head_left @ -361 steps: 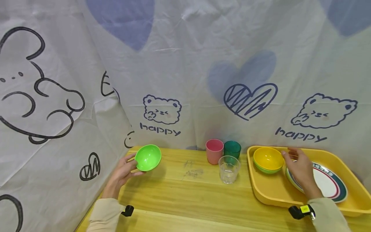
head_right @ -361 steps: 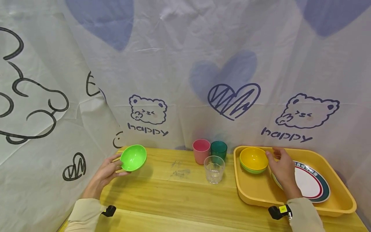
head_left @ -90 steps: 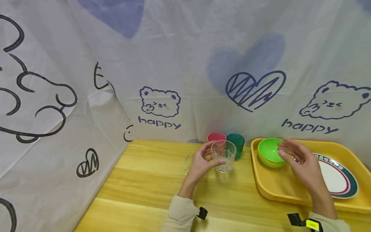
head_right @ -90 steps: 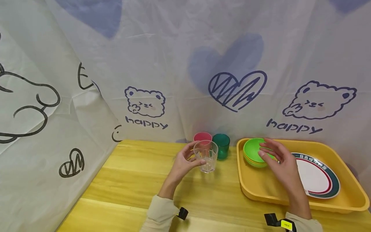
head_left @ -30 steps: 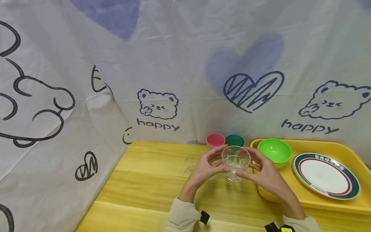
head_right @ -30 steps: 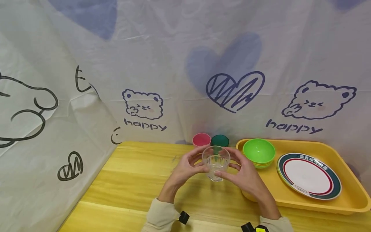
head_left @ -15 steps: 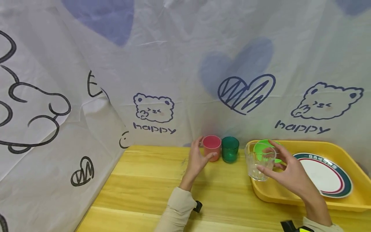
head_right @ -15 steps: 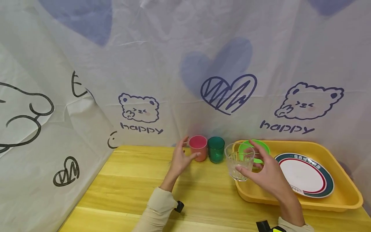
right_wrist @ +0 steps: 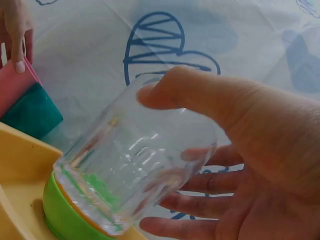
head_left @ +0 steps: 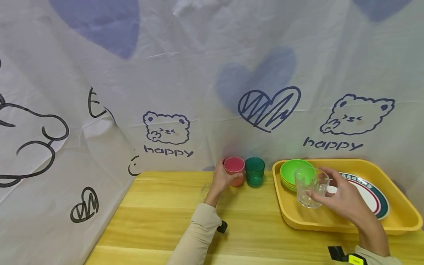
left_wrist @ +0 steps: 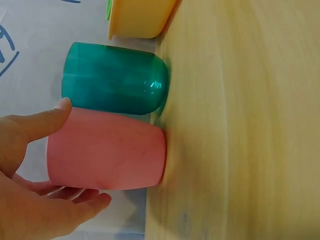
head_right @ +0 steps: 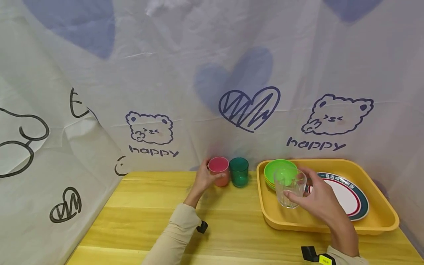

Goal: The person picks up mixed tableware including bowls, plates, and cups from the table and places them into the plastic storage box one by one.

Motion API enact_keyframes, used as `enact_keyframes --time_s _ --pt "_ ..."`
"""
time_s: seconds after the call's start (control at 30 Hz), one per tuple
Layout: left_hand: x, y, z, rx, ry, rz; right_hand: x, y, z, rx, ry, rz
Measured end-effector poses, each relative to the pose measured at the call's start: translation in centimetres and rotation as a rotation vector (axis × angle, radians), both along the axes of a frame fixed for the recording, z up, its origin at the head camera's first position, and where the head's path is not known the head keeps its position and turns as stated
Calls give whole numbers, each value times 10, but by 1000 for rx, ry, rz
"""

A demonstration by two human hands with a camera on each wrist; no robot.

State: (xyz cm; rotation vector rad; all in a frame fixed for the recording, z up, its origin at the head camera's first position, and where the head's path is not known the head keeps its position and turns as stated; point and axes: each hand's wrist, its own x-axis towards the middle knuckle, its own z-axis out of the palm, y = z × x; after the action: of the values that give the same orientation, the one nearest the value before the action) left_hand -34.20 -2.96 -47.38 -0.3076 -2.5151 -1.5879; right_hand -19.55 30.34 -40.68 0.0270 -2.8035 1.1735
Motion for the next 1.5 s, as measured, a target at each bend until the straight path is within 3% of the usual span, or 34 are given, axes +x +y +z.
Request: enact_keyframes --time_s 0.17,0.43,0.67,0.9,1.5 --pt "0 -5 -5 53 30 1 -3 3 -8 -19 -69 21" --pt "6 -16 -6 118 12 22 -10 0 -22 -33 -85 75" --pt "17 -19 4 146 -26 32 -13 -1 -26 -9 -124 84" --pt "31 -22 18 209 -70 19 -14 -2 -30 17 -87 104" --pt "48 -24 39 271 -56 -65 -16 -3 -47 -35 -142 141"
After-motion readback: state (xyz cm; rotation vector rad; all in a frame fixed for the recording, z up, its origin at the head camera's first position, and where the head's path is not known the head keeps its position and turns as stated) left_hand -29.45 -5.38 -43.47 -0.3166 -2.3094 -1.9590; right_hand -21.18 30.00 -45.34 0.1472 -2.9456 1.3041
